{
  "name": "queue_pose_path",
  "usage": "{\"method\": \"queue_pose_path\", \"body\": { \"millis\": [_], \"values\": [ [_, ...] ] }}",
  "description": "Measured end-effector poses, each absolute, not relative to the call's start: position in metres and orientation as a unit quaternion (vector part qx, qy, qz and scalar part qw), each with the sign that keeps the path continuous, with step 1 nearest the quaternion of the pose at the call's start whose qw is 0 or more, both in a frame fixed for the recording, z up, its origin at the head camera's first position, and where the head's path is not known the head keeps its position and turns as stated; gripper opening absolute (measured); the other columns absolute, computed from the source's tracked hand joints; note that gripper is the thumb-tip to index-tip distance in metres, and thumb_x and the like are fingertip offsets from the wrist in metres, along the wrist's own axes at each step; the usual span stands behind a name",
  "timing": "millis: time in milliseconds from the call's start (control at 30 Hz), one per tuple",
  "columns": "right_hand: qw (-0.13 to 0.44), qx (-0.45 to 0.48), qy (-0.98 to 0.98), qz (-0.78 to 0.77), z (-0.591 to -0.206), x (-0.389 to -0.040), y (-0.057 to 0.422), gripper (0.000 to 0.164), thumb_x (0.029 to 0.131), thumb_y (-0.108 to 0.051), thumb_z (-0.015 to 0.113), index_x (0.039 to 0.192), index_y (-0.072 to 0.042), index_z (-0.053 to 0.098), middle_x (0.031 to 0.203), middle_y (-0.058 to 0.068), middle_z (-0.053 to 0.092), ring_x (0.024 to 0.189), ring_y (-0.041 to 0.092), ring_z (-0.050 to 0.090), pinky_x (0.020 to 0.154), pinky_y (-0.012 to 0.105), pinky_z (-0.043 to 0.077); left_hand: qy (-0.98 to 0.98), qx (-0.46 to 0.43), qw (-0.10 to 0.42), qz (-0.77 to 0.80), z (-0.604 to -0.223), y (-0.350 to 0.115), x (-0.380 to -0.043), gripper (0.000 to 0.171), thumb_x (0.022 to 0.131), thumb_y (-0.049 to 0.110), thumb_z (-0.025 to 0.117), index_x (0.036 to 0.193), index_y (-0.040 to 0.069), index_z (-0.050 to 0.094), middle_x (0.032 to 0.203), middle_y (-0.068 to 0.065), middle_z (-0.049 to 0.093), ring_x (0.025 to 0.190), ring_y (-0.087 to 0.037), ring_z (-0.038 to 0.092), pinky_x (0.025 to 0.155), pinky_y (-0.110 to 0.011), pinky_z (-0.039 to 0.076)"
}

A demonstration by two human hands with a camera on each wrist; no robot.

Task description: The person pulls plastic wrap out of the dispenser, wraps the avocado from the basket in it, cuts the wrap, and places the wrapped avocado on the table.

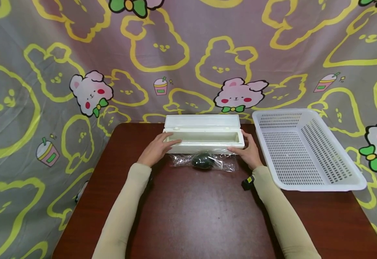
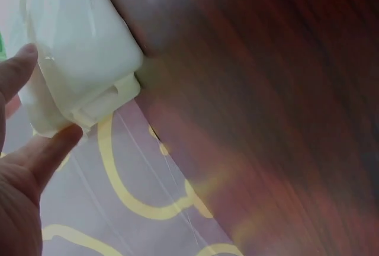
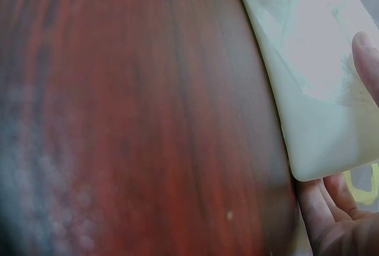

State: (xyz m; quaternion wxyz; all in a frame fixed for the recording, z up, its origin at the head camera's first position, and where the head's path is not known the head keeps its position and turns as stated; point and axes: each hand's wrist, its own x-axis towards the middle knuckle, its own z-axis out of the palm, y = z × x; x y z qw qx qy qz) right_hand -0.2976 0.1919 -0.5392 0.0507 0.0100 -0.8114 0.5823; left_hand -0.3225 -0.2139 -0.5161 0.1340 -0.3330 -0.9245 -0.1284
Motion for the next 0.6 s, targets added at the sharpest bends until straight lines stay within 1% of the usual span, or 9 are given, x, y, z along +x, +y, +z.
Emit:
{"method": "queue_pose_path", "body": {
  "millis": [67, 167, 267, 367, 467, 600],
  "values": [
    [0.049, 0.013, -0.812, 0.581, -0.528, -0.292, 0.189, 0.094, 0.083, -0.012, 0.088, 0.159, -0.002, 0.033, 0.147, 0.031, 0.047, 0.116, 0.039, 0.055, 0.076, 0.012, 0.045, -0.924, -0.336, 0.132, -0.126, -0.516, -0.216, -0.323, 0.051, 0.101, 0.011, 0.068, 0.145, 0.036, 0.061, 0.151, -0.011, 0.053, 0.142, -0.032, 0.047, 0.107, -0.047, 0.053],
    [0.051, 0.015, -0.81, 0.585, -0.527, -0.291, 0.189, 0.094, 0.083, -0.013, 0.088, 0.159, -0.002, 0.033, 0.146, 0.031, 0.048, 0.116, 0.038, 0.055, 0.077, 0.014, 0.045, -0.924, -0.335, 0.127, -0.134, -0.515, -0.219, -0.324, 0.046, 0.102, 0.014, 0.066, 0.144, 0.034, 0.062, 0.149, -0.012, 0.054, 0.14, -0.031, 0.049, 0.106, -0.047, 0.052],
    [0.051, 0.013, -0.811, 0.583, -0.531, -0.293, 0.19, 0.095, 0.083, -0.014, 0.088, 0.159, -0.003, 0.033, 0.146, 0.031, 0.048, 0.115, 0.037, 0.054, 0.079, 0.016, 0.045, -0.924, -0.33, 0.119, -0.149, -0.515, -0.221, -0.324, 0.041, 0.103, 0.016, 0.065, 0.141, 0.03, 0.065, 0.147, -0.012, 0.055, 0.137, -0.03, 0.051, 0.106, -0.047, 0.052],
    [0.048, 0.01, -0.814, 0.578, -0.533, -0.294, 0.19, 0.096, 0.084, -0.016, 0.088, 0.16, -0.004, 0.031, 0.146, 0.03, 0.048, 0.116, 0.037, 0.054, 0.079, 0.018, 0.045, -0.923, -0.331, 0.118, -0.156, -0.515, -0.224, -0.324, 0.038, 0.103, 0.018, 0.065, 0.14, 0.028, 0.067, 0.145, -0.013, 0.056, 0.134, -0.03, 0.054, 0.105, -0.047, 0.053],
    [0.047, 0.011, -0.815, 0.577, -0.531, -0.293, 0.19, 0.095, 0.084, -0.016, 0.088, 0.16, -0.003, 0.031, 0.147, 0.03, 0.047, 0.116, 0.037, 0.054, 0.079, 0.018, 0.045, -0.92, -0.335, 0.126, -0.159, -0.515, -0.226, -0.323, 0.039, 0.101, 0.018, 0.067, 0.14, 0.028, 0.067, 0.145, -0.016, 0.055, 0.133, -0.033, 0.055, 0.103, -0.049, 0.053],
    [0.047, 0.014, -0.812, 0.581, -0.525, -0.29, 0.189, 0.094, 0.084, -0.012, 0.088, 0.159, -0.002, 0.032, 0.147, 0.031, 0.047, 0.117, 0.037, 0.054, 0.078, 0.014, 0.045, -0.921, -0.331, 0.138, -0.154, -0.516, -0.228, -0.319, 0.044, 0.101, 0.02, 0.068, 0.143, 0.03, 0.064, 0.155, -0.022, 0.048, 0.137, -0.04, 0.052, 0.105, -0.053, 0.052]
  ]
}}
